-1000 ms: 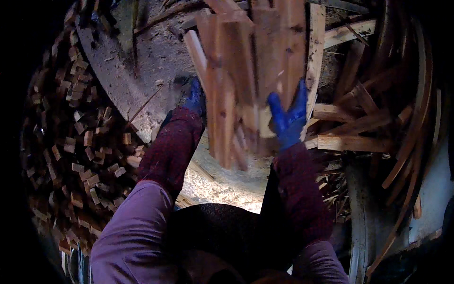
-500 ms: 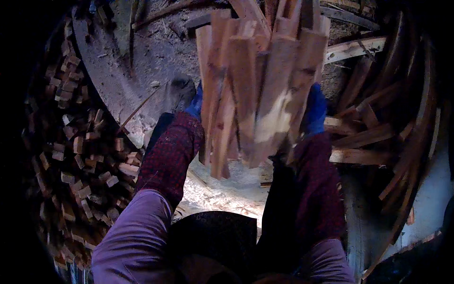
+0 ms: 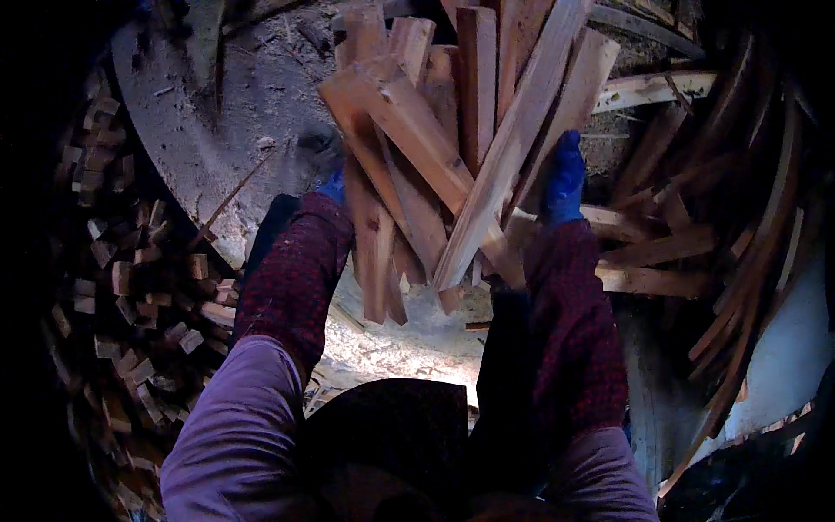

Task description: The person picks up individual planks of wood from a pile and stacks them neatly on a growing stack. The person then gathers smaller wooden slats from the floor and stacks them into a separate pile.

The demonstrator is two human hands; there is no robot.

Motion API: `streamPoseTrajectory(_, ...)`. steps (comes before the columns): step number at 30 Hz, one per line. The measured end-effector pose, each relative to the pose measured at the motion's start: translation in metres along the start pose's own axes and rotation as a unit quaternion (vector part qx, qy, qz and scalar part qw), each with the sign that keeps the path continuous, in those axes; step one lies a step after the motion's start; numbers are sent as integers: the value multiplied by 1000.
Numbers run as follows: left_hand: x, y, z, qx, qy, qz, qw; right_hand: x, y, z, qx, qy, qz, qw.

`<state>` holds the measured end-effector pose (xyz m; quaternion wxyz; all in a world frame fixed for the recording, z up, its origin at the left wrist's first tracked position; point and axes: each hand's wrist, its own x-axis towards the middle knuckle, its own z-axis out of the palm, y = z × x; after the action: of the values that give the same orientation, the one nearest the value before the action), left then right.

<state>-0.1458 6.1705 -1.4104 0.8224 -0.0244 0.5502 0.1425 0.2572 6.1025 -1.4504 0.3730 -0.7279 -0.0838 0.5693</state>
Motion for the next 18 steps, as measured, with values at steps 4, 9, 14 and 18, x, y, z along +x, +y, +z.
streamPoseTrajectory(4, -10, -1, -8, -8, 12, 7, 1000, -15, -37, 20, 8, -17, 119, 993)
streamPoseTrajectory(9, -5, 6, -15, 0, 7, 7, 1000, -42, -73, 56, 45, -41, 155, 986)
streamPoseTrajectory(14, 8, 19, -12, 8, 17, 23, 1000, -25, -26, 28, 36, -250, 113, 961)
streamPoseTrajectory(18, 7, -14, -8, -17, 14, 3, 1000, 5, 33, -30, 199, -218, 239, 925)
